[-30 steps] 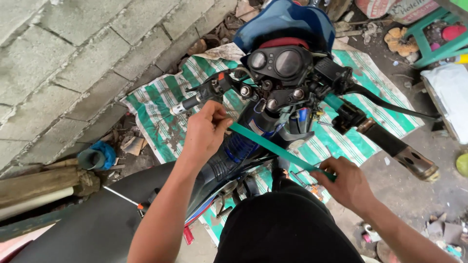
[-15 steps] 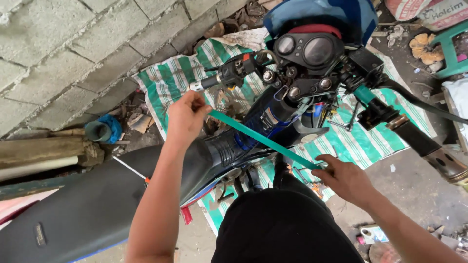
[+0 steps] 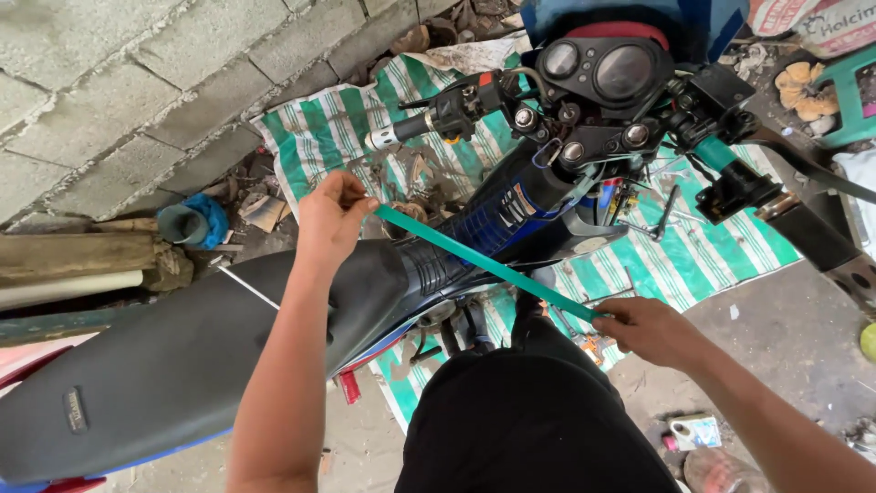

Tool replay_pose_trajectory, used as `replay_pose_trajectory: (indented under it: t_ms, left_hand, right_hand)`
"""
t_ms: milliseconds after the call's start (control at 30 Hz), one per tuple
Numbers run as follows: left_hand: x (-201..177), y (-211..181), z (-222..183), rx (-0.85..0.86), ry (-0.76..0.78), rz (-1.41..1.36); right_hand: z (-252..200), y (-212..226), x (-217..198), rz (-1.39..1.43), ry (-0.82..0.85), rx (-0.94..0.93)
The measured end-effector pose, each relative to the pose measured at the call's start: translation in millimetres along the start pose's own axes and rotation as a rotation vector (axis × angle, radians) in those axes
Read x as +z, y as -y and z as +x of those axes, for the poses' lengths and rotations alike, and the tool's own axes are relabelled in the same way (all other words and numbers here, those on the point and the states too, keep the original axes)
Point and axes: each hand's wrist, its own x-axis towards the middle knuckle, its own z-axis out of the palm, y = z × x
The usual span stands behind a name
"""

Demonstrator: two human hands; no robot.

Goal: Applying green adhesive tape to the handlebar and controls of a motorcycle for repair or modification.

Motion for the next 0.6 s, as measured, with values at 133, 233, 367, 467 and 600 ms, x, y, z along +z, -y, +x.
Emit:
replay_pose_trajectory:
  t_ms: [133,233,367,467,600]
  left_hand:
    - [13,5,-20,-0.177,0.055,-0.082]
    - [48,-3,-42,-0.436,0.107,-0.234]
    - [165,135,-65,-0.509,0.143,-0.64]
    - [181,92,-109,-0.655,0.219,-0.643]
    - [218,91,-122,-0.851,0.452,-0.474]
  right_hand:
    - [-15,-5,-9,0.235,0.054,-0.092]
    - [-39,4,-25,0.293,0.119,-0.145]
    - [-75,24,-50,0.201,0.08,-0.018]
    - [-94,66,-69,-0.152,0.04,0.086]
    - [-81,86,-55,-0.268,0.085,-0.016]
